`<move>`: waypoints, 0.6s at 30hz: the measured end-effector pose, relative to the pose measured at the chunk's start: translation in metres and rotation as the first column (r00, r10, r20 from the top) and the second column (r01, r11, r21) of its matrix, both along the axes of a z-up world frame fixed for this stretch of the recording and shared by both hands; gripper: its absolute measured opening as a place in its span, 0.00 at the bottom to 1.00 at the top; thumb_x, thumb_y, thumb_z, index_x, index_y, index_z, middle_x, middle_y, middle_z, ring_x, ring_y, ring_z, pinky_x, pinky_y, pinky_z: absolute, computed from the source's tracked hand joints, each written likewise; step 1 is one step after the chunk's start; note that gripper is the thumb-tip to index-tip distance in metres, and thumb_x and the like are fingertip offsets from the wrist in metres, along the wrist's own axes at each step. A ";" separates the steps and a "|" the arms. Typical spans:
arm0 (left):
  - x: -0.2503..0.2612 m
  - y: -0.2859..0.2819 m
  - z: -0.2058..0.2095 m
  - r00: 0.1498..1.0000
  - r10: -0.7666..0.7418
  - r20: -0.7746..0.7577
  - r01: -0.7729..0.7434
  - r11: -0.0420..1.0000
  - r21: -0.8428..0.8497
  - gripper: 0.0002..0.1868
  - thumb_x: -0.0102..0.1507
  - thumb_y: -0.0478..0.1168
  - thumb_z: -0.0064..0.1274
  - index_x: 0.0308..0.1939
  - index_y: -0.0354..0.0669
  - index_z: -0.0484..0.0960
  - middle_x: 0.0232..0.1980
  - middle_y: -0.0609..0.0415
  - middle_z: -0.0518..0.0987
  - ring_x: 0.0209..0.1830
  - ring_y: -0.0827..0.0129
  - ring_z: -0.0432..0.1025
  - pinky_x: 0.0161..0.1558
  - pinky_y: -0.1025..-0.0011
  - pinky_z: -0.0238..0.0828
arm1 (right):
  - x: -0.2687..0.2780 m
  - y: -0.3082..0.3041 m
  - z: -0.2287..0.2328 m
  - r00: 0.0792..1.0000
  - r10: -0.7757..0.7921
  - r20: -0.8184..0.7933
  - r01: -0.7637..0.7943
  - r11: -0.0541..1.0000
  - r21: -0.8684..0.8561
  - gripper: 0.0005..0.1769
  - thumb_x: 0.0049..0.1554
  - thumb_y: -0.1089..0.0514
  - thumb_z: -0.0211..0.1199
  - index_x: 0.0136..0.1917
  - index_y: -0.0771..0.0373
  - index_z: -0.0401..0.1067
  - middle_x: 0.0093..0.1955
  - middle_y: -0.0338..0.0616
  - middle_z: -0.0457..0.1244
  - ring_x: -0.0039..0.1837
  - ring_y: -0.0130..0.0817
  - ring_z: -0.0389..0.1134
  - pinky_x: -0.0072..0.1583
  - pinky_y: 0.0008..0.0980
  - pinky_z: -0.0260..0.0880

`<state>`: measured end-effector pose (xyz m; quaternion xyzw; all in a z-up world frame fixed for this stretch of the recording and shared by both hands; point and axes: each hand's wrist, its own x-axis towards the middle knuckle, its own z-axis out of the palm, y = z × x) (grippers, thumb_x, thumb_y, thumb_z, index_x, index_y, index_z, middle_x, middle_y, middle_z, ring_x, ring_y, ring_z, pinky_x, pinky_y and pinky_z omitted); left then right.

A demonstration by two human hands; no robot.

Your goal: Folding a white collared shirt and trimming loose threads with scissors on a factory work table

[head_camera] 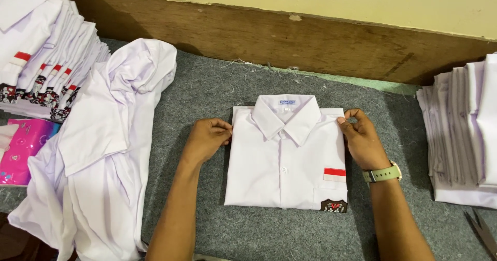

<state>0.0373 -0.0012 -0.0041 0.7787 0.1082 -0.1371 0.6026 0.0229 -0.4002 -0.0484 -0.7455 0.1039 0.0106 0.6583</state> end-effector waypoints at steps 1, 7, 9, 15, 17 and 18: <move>0.002 0.002 -0.006 1.000 -0.026 -0.008 0.026 1.000 0.017 0.13 0.60 0.32 0.59 0.47 0.29 0.85 0.39 0.38 0.85 0.35 0.66 0.77 0.38 0.74 0.80 | 0.000 -0.001 -0.004 1.000 -0.014 0.013 0.013 0.999 0.031 0.07 0.70 0.57 0.53 0.59 0.60 0.60 0.35 0.42 0.62 0.34 0.29 0.64 0.36 0.23 0.65; -0.004 0.001 0.014 0.994 -0.109 0.008 0.104 0.969 0.223 0.16 0.57 0.37 0.62 0.49 0.42 0.84 0.39 0.46 0.87 0.30 0.69 0.78 0.33 0.71 0.78 | 0.008 -0.005 -0.025 0.999 -0.023 0.033 0.021 0.998 0.064 0.08 0.70 0.57 0.54 0.58 0.60 0.60 0.35 0.41 0.62 0.33 0.28 0.65 0.36 0.22 0.67; -0.002 0.002 0.014 0.992 -0.122 0.024 0.113 0.964 0.242 0.16 0.56 0.36 0.62 0.49 0.42 0.85 0.39 0.46 0.87 0.32 0.66 0.79 0.34 0.69 0.79 | 0.007 -0.004 -0.024 0.999 -0.024 0.030 0.022 0.998 0.060 0.08 0.70 0.56 0.54 0.58 0.59 0.60 0.35 0.40 0.62 0.34 0.28 0.65 0.35 0.22 0.68; -0.008 -0.003 0.033 0.996 -0.041 0.082 0.024 0.978 0.207 0.14 0.65 0.46 0.53 0.45 0.41 0.88 0.35 0.46 0.84 0.32 0.65 0.76 0.33 0.64 0.77 | 0.007 -0.001 -0.024 0.999 -0.044 0.021 0.043 0.998 0.049 0.08 0.70 0.55 0.53 0.58 0.59 0.59 0.34 0.41 0.62 0.32 0.29 0.65 0.34 0.23 0.69; -0.010 -0.006 0.039 0.995 -0.047 0.086 0.025 0.968 0.249 0.20 0.67 0.54 0.51 0.43 0.44 0.90 0.31 0.49 0.82 0.31 0.67 0.74 0.32 0.60 0.74 | 0.007 0.001 -0.025 0.999 -0.047 0.013 0.047 0.998 0.043 0.08 0.70 0.55 0.53 0.58 0.60 0.60 0.34 0.42 0.62 0.32 0.29 0.66 0.33 0.23 0.69; -0.010 -0.007 0.039 0.991 -0.059 0.119 0.029 0.970 0.243 0.15 0.65 0.47 0.54 0.42 0.41 0.89 0.29 0.51 0.81 0.30 0.68 0.73 0.30 0.66 0.71 | 0.007 0.002 -0.025 0.998 -0.052 0.020 0.051 0.998 0.042 0.08 0.70 0.56 0.52 0.58 0.60 0.59 0.34 0.41 0.62 0.32 0.29 0.66 0.34 0.23 0.69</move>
